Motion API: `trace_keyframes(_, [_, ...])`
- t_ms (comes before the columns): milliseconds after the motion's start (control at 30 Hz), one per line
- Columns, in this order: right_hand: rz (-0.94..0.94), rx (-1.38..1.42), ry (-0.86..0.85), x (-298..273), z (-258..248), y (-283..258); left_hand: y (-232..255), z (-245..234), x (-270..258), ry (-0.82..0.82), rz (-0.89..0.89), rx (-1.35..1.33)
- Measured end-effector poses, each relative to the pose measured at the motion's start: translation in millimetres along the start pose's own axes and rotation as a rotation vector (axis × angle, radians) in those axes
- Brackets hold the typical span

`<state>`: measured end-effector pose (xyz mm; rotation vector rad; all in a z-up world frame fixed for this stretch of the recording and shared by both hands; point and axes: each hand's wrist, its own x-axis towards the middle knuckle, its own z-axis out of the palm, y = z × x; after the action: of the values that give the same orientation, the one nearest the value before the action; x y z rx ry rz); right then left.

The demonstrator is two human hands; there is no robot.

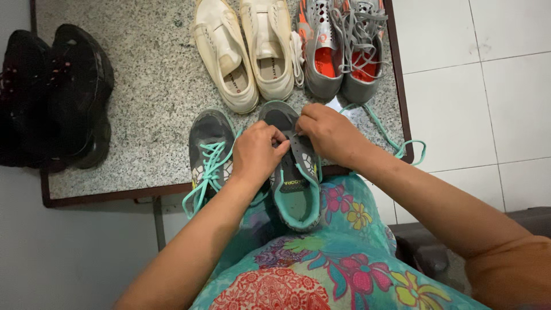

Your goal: The person threads a light green shoelace through the eyelets of a pair of grey sneakers and ties the laces. The shoes are placed on a low table with other footwear nearby.

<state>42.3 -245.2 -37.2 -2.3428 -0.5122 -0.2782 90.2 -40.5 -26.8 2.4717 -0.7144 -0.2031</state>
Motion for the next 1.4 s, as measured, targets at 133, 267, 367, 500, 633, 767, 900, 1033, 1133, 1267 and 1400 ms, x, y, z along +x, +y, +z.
trace_keyframes(133, [-0.024, -0.06, -0.035, 4.8, -1.9, -0.1, 0.7, 0.5, 0.2, 0.006, 0.001, 0.009])
trace_keyframes(267, [-0.064, -0.136, -0.046, 6.2, -4.5, -0.6, 3.4, -1.0, 0.3, -0.019, -0.05, -0.003])
trace_keyframes(367, [-0.092, -0.136, -0.046, 7.0, -6.6, -1.4, 5.1, -2.5, -0.1, -0.034, -0.063, -0.017])
trace_keyframes(500, [-0.104, -0.164, -0.087, 7.8, -10.6, -1.3, 6.1, -1.9, 0.2, -0.022, -0.039, -0.014])
trace_keyframes(633, [-0.131, -0.196, -0.144, 9.3, -13.8, 1.0, 4.9, -0.3, -0.9, 0.002, -0.008, 0.0])
trace_keyframes(767, [-0.101, -0.149, -0.118, 5.2, -15.8, 2.8, 6.6, -0.3, -0.9, -0.008, -0.028, 0.016])
trace_keyframes(900, [0.044, -0.039, -0.046, 2.5, -16.4, 5.4, 8.2, -4.8, 2.7, -0.03, -0.049, -0.054])
trace_keyframes(1033, [0.079, 0.029, 0.005, -0.9, -13.8, 6.7, 8.9, -4.6, 2.9, -0.038, -0.064, -0.079])
trace_keyframes(1133, [0.057, -0.083, -0.025, -2.0, -12.1, 2.9, 9.0, -3.7, 3.6, -0.031, -0.064, -0.067])
trace_keyframes(1267, [0.002, -0.305, -0.028, 0.5, -13.0, -5.5, 9.0, -3.9, 3.3, -0.047, -0.073, -0.059])
trace_keyframes(1400, [-0.087, -0.477, -0.044, 6.9, -12.9, -9.5, 10.3, -2.7, 2.3, -0.018, -0.039, -0.024])
